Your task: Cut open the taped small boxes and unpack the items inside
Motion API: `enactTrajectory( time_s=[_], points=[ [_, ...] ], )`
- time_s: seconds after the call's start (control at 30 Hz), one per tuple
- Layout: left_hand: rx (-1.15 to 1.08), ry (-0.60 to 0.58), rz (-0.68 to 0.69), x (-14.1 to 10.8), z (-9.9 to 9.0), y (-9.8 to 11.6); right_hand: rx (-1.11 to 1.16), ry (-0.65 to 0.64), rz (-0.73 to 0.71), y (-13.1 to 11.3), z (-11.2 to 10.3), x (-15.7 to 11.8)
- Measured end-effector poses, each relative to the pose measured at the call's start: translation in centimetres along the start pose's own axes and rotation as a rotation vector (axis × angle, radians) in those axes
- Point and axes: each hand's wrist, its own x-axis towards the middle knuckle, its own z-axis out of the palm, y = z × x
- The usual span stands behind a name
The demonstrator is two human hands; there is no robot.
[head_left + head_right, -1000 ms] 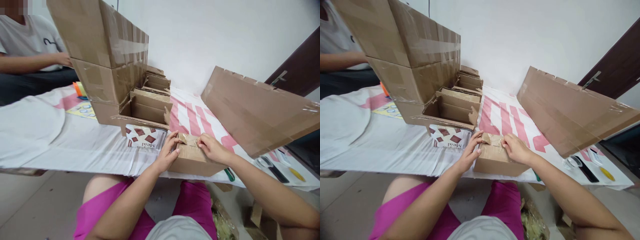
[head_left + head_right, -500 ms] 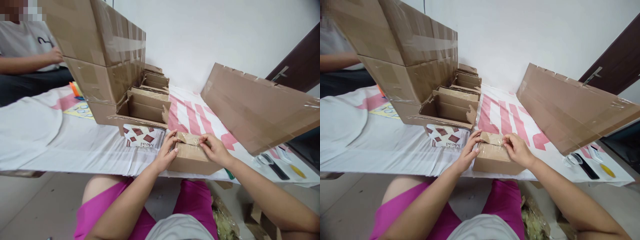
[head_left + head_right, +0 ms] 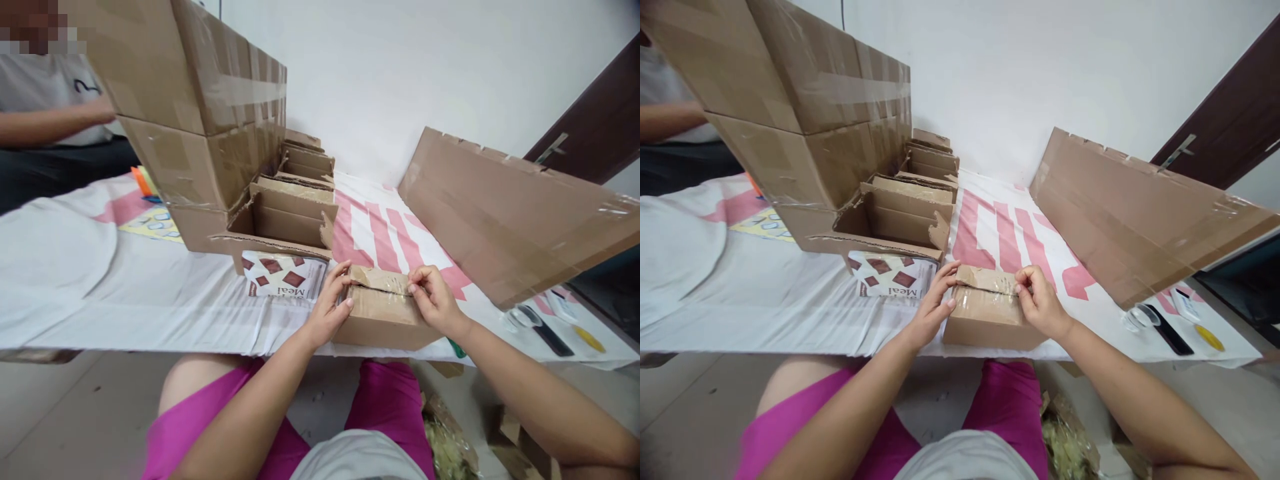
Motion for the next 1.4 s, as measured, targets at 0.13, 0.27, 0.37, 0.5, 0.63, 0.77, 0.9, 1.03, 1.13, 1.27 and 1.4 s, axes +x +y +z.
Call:
enactTrajectory(
  time_s=[0.13, 0.27, 0.37, 0.5, 0.63, 0.77, 0.9, 1.03, 1.13, 1.27, 1.4],
  points=[
    [0.01, 0.006, -0.007, 0.1, -0.1, -0.2, 0.085, -0.001, 0.075, -0.3, -1.0, 0.0],
    [0.026, 0.01, -0.005, 0.2, -0.1, -0.3, 0.112, 0.072, 0.199, 1.9, -4.3, -0.9],
    [0.036, 0.006, -0.006, 0.3, -0.1, -0.2, 0.024, 0.166, 0.42, 6.1, -7.9, -3.6],
    [0.035, 0.008, -0.007, 0.3, -0.1, -0.1, -0.204, 0.134, 0.756, 11.4, -11.4, -9.7],
    [0.008, 0.016, -0.003, 0.2, 0.1, -0.2, -0.294, 0.067, 0.953, 13.8, -11.7, -15.5],
    [0.004, 0.016, -0.014, 0.1, 0.2, -0.2, -0.351, 0.056, 1.058, 15.3, -11.0, -18.5],
    [-0.01, 0.017, 0.002, 0.0, 0.2, -0.2, -0.395, 0.074, 1.066, 16.7, -12.0, -19.4],
    [-0.009, 0.017, -0.002, 0.1, 0.2, -0.2, -0.414, 0.079, 1.067, 17.1, -12.7, -19.6],
    [-0.015, 0.014, -0.001, 0.1, 0.1, -0.2, -0.418, 0.09, 1.036, 16.8, -12.2, -19.5],
    [-0.021, 0.019, 0.002, 0.1, 0.1, -0.2, -0.424, 0.061, 1.037, 16.9, -11.4, -19.2],
    [-0.018, 0.009, -0.015, 0.0, 0.1, -0.2, -0.494, 0.0, 1.099, 17.2, -11.4, -18.7]
  ],
)
